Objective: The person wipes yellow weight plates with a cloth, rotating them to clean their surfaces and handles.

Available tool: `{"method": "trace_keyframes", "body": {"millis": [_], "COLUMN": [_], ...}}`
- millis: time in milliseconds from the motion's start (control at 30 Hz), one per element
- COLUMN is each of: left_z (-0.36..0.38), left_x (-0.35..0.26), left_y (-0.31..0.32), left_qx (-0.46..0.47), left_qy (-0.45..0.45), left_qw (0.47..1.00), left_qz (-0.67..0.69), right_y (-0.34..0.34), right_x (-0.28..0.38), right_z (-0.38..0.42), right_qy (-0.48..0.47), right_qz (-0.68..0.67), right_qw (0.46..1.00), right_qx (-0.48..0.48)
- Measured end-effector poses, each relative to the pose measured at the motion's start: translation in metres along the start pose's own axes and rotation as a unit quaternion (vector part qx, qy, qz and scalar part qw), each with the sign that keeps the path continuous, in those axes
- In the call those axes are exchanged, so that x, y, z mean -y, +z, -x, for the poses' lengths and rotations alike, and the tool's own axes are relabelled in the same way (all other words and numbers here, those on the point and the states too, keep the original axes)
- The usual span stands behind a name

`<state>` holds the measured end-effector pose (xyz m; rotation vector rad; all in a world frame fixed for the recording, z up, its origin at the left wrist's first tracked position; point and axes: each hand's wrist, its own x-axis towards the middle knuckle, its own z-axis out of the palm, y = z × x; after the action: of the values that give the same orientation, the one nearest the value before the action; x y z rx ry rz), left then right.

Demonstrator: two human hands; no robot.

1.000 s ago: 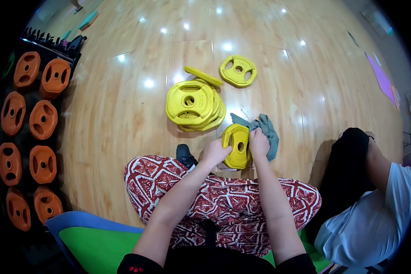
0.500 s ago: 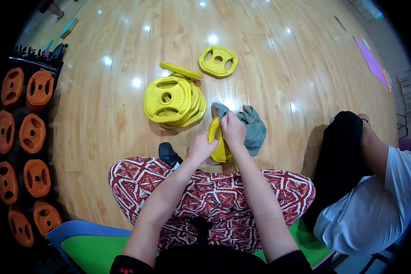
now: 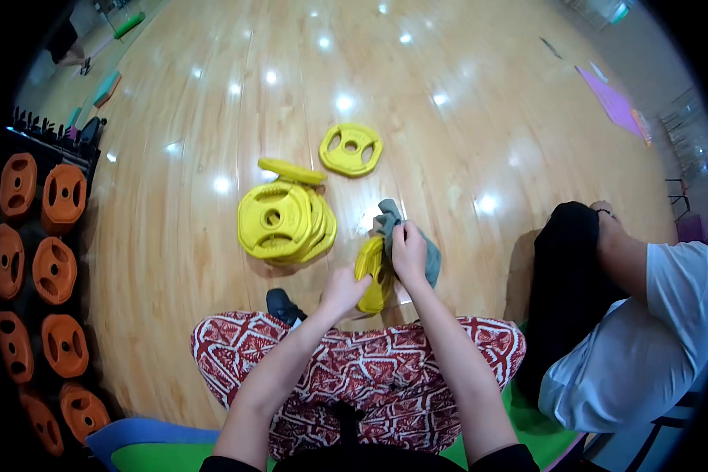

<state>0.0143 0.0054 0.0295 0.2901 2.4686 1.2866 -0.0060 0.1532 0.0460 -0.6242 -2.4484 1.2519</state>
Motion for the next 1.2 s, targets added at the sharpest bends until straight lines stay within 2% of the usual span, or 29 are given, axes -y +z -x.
{"method": "trace_keyframes", "body": {"millis": [100,133,200,233,267,333,400,467,500,533,600,667,733,767,833,933,1000,1033,1200], "left_z": [0.001,0.001,-0.002,-0.005,-0.006,-0.007,-0.009,-0.009,-0.008,-0.008,-0.009,-0.008,-0.01,-0.011,-0.012,-0.014,-0.015,-0.014,-0.014], "left_x": [-0.025,-0.026,-0.02,-0.012,-0.008,-0.01,-0.013,-0.011,-0.015,-0.014,-0.011,-0.012,-0.008,-0.008,-0.01,-0.013,-0.016,-0.017,-0.021], "left_y": [-0.011,-0.016,-0.03,-0.032,-0.03,-0.031,-0.025,-0.019,-0.02,-0.019,-0.021,-0.022,-0.019,-0.019,-0.024,-0.028,-0.03,-0.03,-0.022], "left_qx": [0.004,0.004,0.014,0.018,0.02,0.003,0.023,0.028,0.023,0.024,0.03,0.053,0.063,0.065,0.071,0.045,0.041,0.038,0.037], "left_qy": [-0.003,0.0,0.095,0.108,0.104,0.133,0.102,0.106,0.084,0.081,0.135,0.099,0.082,0.081,0.024,0.009,0.021,0.037,0.063], "left_qw": [1.0,1.0,0.99,0.986,0.987,0.989,0.993,0.994,0.996,0.996,0.99,0.993,0.994,0.994,0.997,0.998,0.998,0.998,0.997], "left_qz": [-0.015,-0.012,-0.1,-0.127,-0.125,-0.066,-0.048,-0.006,0.009,0.011,0.021,0.02,0.02,0.021,0.018,0.032,0.033,0.032,0.035], "right_y": [-0.034,-0.042,-0.055,-0.055,-0.05,-0.042,-0.037,-0.033,-0.03,-0.029,-0.022,-0.021,-0.024,-0.022,-0.023,-0.029,-0.033,-0.031,-0.022], "right_x": [0.018,0.016,0.01,0.005,0.001,0.005,0.021,0.04,0.042,0.038,0.024,0.006,-0.014,-0.029,-0.016,0.024,0.041,0.043,0.027], "right_z": [0.0,0.002,0.006,0.007,0.008,0.005,0.009,0.017,0.019,0.018,0.014,0.002,-0.008,-0.013,-0.013,-0.004,0.006,0.009,0.005], "right_qy": [-0.009,-0.01,-0.025,-0.015,-0.012,-0.024,-0.027,-0.209,-0.269,-0.267,-0.236,-0.203,-0.03,0.018,0.02,0.006,-0.216,-0.253,-0.215], "right_qz": [-0.016,-0.013,0.011,-0.008,-0.006,-0.124,-0.128,0.02,0.069,0.07,0.147,0.157,0.179,0.119,0.076,0.016,0.025,0.034,0.068], "right_qw": [0.989,0.989,0.957,0.953,0.952,0.97,0.971,0.955,0.938,0.938,0.946,0.953,0.962,0.971,0.978,0.985,0.962,0.949,0.952], "right_qx": [0.149,0.147,0.29,0.302,0.306,0.209,0.201,0.209,0.206,0.209,0.166,0.162,0.202,0.208,0.191,0.169,0.166,0.185,0.207]}}
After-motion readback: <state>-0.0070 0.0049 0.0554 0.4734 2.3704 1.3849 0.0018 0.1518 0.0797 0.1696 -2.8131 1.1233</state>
